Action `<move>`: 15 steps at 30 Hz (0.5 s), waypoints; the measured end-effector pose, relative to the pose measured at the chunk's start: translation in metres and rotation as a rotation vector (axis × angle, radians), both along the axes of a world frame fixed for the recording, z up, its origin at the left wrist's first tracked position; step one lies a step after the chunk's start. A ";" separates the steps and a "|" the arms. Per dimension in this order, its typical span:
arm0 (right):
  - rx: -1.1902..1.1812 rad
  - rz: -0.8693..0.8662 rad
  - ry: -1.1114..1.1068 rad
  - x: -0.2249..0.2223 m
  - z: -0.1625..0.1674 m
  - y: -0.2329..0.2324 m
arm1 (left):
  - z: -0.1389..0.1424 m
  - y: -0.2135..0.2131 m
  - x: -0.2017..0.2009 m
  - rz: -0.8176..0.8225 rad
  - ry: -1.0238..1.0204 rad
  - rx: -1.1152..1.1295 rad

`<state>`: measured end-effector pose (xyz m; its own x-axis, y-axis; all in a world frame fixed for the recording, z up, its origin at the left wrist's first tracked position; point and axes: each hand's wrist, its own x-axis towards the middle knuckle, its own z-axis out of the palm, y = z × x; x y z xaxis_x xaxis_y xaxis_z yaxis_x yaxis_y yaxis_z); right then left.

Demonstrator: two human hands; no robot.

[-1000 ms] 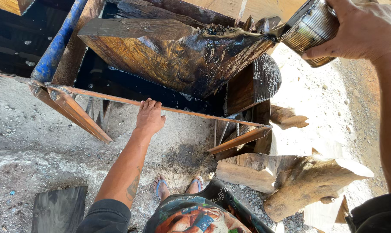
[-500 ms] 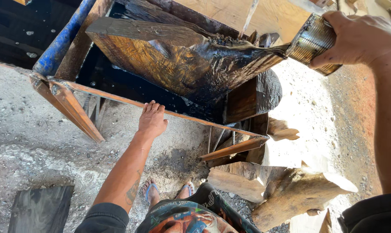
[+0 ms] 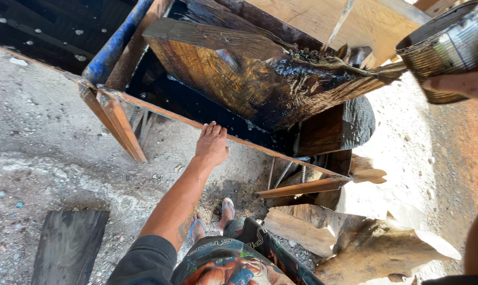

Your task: The person pours a dark liquid from a metal can onto several large wooden planks resting in a trough. They repeatedly scoop the liquid and pour it over the wood surfaces, occasionally using their hand to spread the liquid or adjust the planks.

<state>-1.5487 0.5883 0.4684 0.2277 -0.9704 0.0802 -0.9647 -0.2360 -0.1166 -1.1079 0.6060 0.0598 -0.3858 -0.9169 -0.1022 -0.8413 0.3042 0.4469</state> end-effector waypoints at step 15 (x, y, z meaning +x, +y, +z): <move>0.178 0.048 0.125 0.294 -0.268 -0.047 | -0.018 0.003 0.008 -0.062 -0.044 -0.040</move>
<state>-1.2551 0.5409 0.2008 0.2717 -0.9545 -0.1226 -0.9624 -0.2687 -0.0410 -1.1001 0.6092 0.0419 -0.4380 -0.8950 -0.0841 -0.8388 0.3733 0.3963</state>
